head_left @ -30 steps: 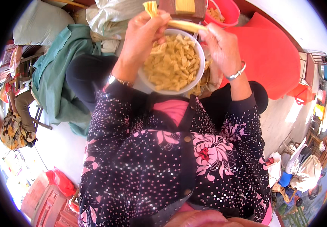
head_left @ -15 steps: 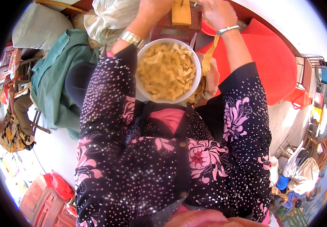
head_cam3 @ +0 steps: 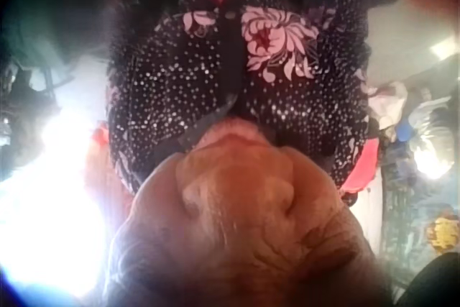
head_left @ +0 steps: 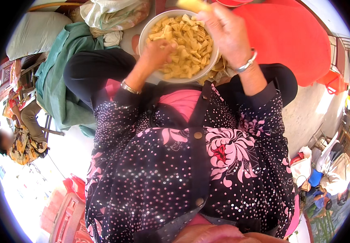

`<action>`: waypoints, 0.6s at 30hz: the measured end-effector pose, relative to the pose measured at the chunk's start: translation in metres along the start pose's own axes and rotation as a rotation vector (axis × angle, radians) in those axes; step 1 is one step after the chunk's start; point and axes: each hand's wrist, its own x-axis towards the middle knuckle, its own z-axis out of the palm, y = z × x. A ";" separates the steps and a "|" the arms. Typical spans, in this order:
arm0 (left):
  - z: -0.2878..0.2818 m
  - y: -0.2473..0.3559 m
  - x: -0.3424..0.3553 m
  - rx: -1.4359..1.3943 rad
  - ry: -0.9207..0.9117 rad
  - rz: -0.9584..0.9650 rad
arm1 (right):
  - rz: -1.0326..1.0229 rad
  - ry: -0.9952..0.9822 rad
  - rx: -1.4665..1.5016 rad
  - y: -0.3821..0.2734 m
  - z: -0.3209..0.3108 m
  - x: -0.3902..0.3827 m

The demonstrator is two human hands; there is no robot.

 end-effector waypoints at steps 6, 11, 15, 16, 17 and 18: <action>0.052 -0.038 0.002 -0.537 -0.239 0.347 | -0.113 -0.274 -0.006 -0.032 0.056 -0.060; 0.032 0.022 -0.009 -1.165 -0.726 -0.274 | 0.010 -0.422 0.387 -0.046 0.070 -0.083; 0.017 0.025 -0.008 -1.066 -0.565 -0.257 | -0.075 -0.148 0.442 -0.043 0.069 -0.086; 0.015 0.027 -0.013 -1.065 -0.523 -0.222 | 0.046 -0.205 0.535 -0.044 0.064 -0.086; 0.011 0.028 -0.018 -1.063 -0.477 -0.189 | 0.169 -0.259 0.633 -0.050 0.054 -0.083; 0.007 0.028 -0.020 -1.060 -0.432 -0.156 | 0.291 -0.314 0.730 -0.053 0.049 -0.082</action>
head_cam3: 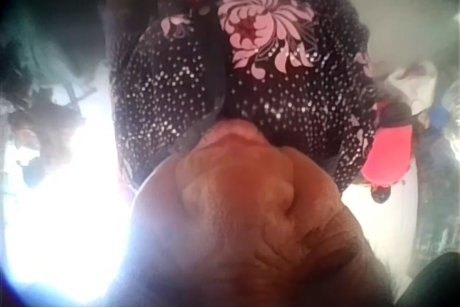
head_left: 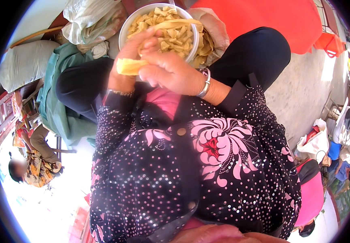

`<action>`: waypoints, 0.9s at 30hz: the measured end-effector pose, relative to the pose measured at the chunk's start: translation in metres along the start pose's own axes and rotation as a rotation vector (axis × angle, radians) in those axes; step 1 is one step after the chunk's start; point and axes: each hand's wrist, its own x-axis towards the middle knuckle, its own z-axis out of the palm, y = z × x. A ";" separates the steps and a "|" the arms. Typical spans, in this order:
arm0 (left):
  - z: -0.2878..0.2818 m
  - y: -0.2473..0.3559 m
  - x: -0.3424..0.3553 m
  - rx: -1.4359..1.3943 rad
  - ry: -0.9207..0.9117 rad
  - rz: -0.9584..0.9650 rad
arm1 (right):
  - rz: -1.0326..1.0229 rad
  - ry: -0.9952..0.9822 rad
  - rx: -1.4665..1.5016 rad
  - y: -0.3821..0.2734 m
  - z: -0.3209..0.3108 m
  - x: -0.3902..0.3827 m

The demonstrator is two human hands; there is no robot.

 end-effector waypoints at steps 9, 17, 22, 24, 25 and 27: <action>0.006 0.005 -0.035 0.062 0.212 0.214 | -0.099 0.391 0.124 -0.011 0.002 0.004; 0.039 0.001 -0.060 0.461 0.070 0.228 | -0.529 0.688 -0.387 0.004 -0.008 0.020; 0.037 -0.008 -0.060 1.006 0.192 0.501 | -0.151 0.581 -0.216 0.021 -0.010 0.017; 0.037 -0.011 -0.060 1.293 0.291 0.674 | -0.069 0.481 -0.280 0.018 -0.018 0.017; 0.035 -0.007 -0.055 1.585 0.215 0.993 | -0.054 0.426 -0.300 0.023 -0.024 0.019; 0.039 -0.008 -0.054 1.683 0.245 1.073 | -0.024 0.313 -0.283 0.028 -0.030 0.021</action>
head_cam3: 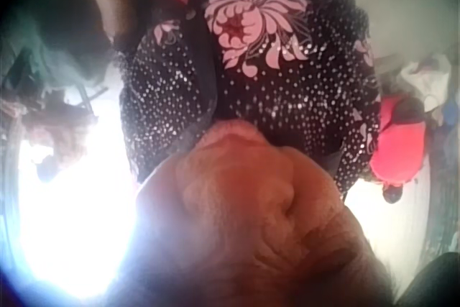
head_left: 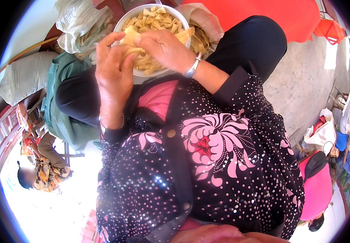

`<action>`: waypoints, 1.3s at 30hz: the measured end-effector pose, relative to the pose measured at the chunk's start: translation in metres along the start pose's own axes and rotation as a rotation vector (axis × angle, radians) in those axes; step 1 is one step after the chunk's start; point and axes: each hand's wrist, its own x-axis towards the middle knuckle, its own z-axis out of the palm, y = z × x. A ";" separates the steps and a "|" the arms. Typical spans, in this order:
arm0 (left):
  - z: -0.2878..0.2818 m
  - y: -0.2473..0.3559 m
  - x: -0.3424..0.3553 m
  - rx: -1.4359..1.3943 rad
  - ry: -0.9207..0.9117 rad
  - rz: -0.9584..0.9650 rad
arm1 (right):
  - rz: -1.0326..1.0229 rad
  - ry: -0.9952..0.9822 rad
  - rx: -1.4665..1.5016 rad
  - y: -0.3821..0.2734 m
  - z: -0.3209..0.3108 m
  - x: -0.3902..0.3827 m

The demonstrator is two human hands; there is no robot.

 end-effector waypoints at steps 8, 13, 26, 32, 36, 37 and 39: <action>0.010 -0.001 -0.008 -0.149 -0.056 -0.257 | -0.028 -0.132 0.066 0.003 -0.009 -0.011; 0.013 -0.034 -0.009 -1.336 -0.129 -0.619 | -0.024 -0.104 0.157 -0.011 -0.015 -0.015; 0.024 -0.014 -0.007 -1.367 -0.025 -0.630 | 0.133 -0.101 0.253 -0.001 -0.018 -0.019; 0.030 -0.017 -0.008 -0.642 -0.096 -0.320 | 0.228 -0.018 0.459 0.004 -0.014 -0.021; 0.030 -0.012 -0.005 -0.447 -0.103 -0.186 | 0.230 -0.035 0.438 0.004 -0.013 -0.019; 0.033 -0.013 -0.004 -0.463 -0.088 -0.231 | 0.239 -0.045 0.384 0.005 -0.013 -0.019; 0.041 -0.017 -0.003 -0.497 -0.061 -0.319 | 0.257 -0.060 0.278 0.006 -0.012 -0.021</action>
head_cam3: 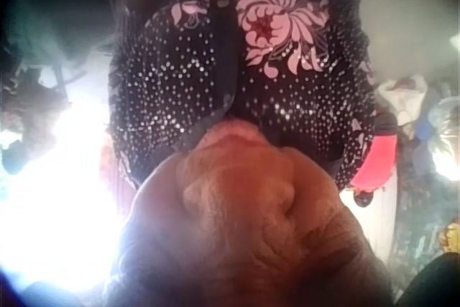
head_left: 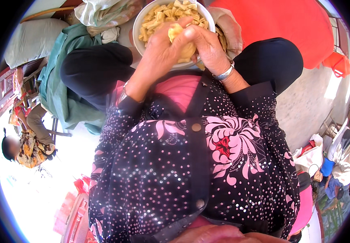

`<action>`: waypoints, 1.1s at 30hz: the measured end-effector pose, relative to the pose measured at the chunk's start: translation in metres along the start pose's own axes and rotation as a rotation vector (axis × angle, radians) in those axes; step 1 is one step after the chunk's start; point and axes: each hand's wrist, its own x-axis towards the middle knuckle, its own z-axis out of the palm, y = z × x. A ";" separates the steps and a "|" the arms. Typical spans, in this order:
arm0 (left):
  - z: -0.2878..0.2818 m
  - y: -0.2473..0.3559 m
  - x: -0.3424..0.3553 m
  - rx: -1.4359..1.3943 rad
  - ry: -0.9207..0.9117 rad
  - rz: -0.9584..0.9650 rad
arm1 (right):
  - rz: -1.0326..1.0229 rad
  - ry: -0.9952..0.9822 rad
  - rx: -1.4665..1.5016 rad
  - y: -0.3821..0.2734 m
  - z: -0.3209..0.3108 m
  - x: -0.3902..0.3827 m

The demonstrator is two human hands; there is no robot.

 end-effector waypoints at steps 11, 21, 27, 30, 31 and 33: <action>-0.004 0.000 -0.005 -0.592 -0.064 -0.329 | -0.285 0.373 -0.510 0.008 -0.001 0.008; -0.009 -0.028 0.003 -1.244 -0.341 -0.457 | -0.222 0.330 -0.284 0.015 -0.009 0.000; -0.023 -0.029 0.004 -1.334 -0.298 -0.448 | -0.225 0.371 -0.350 0.001 -0.022 -0.017; -0.034 -0.031 0.006 -1.375 -0.266 -0.398 | -0.256 0.376 -0.353 0.003 -0.024 -0.020; -0.035 -0.030 0.006 -1.381 -0.263 -0.371 | -0.256 0.362 -0.363 0.004 -0.025 -0.020; -0.036 -0.035 0.005 -1.418 -0.254 -0.383 | -0.286 0.308 -0.413 0.006 -0.028 -0.020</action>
